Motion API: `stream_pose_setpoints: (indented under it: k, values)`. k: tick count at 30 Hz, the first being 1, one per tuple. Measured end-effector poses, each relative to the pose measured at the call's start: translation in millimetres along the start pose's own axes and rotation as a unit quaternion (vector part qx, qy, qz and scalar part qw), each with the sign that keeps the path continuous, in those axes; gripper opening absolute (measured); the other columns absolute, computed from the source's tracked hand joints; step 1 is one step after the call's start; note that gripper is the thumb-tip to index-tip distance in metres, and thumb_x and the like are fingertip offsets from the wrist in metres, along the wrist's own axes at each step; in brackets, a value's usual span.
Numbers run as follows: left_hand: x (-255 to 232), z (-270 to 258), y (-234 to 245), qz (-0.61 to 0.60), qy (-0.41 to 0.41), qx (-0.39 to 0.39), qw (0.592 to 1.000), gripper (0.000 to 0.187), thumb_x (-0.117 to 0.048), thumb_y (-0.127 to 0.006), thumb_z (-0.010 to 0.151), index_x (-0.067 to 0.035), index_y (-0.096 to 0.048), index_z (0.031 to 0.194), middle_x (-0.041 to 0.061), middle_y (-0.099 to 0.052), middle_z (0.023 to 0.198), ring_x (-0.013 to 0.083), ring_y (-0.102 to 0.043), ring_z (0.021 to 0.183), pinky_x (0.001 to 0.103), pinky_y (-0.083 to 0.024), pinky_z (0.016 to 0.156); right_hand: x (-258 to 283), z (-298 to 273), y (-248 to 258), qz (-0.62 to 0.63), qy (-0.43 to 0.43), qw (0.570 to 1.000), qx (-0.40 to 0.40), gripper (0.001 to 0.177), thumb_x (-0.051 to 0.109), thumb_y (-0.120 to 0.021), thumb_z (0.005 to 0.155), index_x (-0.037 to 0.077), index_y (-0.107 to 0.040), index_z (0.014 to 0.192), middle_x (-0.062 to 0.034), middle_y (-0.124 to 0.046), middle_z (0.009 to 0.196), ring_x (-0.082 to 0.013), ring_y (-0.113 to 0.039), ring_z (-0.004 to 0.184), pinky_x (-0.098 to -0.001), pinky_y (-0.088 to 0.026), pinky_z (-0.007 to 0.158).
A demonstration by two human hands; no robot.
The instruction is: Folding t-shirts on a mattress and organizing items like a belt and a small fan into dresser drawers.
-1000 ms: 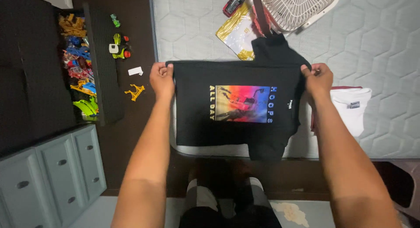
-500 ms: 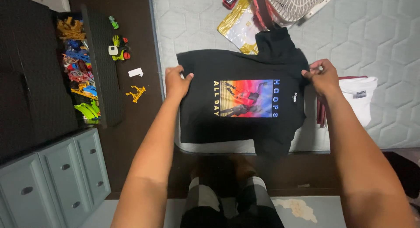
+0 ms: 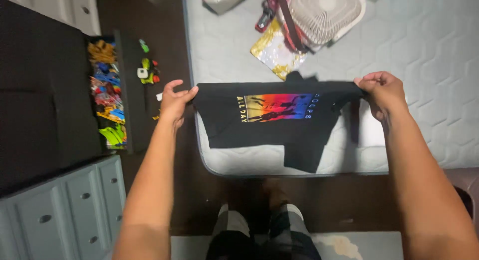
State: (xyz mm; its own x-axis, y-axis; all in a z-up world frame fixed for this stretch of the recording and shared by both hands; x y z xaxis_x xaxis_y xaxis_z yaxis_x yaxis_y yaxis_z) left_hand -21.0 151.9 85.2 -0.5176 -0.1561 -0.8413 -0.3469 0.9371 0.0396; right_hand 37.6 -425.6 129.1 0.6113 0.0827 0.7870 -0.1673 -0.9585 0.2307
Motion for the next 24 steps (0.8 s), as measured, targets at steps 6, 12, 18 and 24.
stream_pose_setpoints:
  k: [6, 12, 18, 24]
  values:
    - [-84.3, -25.1, 21.3, -0.002, -0.099, 0.023, 0.995, 0.066, -0.005, -0.087, 0.085, -0.003, -0.049, 0.139, 0.014, -0.068, 0.099, 0.0198, -0.068, 0.094, 0.034, -0.054, 0.090, 76.7, -37.2, 15.2, 0.024, 0.045, 0.998, 0.025, 0.025, 0.006, -0.082, 0.093, 0.004, -0.062, 0.109, -0.0055, -0.065, 0.095, -0.0145, -0.061, 0.076, -0.0275, -0.049, 0.064]
    - [-189.1, -103.9, 12.6, -0.011, -0.192, 0.065, 0.979, 0.074, 0.006, -0.079, 0.081, -0.005, -0.049, 0.148, 0.012, -0.068, 0.131, 0.0107, -0.069, 0.091, 0.027, -0.059, 0.090, 132.1, -83.4, 35.3, 0.117, 0.173, 0.975, 0.075, 0.022, -0.003, -0.075, 0.093, 0.003, -0.064, 0.111, -0.0045, -0.067, 0.099, -0.0135, -0.065, 0.088, -0.0275, -0.055, 0.080]
    - [-150.0, -123.8, 29.7, 0.015, -0.238, 0.093, 0.967, 0.074, 0.012, -0.078, 0.081, -0.005, -0.051, 0.148, 0.010, -0.061, 0.128, 0.0090, -0.069, 0.090, 0.024, -0.057, 0.085, 96.6, -113.5, 51.5, 0.057, 0.198, 0.976, 0.071, 0.028, -0.007, -0.073, 0.091, -0.001, -0.063, 0.116, -0.0071, -0.069, 0.107, -0.0136, -0.067, 0.098, -0.0265, -0.055, 0.091]
    - [-4.8, -107.2, 27.0, 0.069, -0.177, 0.113, 0.975, 0.068, 0.015, -0.076, 0.084, -0.004, -0.056, 0.145, 0.004, -0.060, 0.112, 0.0073, -0.063, 0.087, 0.022, -0.054, 0.082, -15.9, -99.2, 24.1, -0.051, 0.116, 0.989, 0.078, 0.032, -0.013, -0.072, 0.083, -0.002, -0.063, 0.111, -0.0086, -0.069, 0.104, -0.0123, -0.069, 0.094, -0.0265, -0.055, 0.089]
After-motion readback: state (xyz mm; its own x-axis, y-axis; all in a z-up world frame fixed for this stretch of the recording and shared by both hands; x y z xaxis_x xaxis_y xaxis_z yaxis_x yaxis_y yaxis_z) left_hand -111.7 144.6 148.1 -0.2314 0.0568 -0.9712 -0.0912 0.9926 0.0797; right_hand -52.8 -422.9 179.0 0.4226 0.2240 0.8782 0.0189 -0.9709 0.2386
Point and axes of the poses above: each hand's wrist, its own z-axis towards the middle knuckle, its own y-axis out of the back of the hand, x = y × z, the point moved 3 cm from there along z, towards the middle knuckle
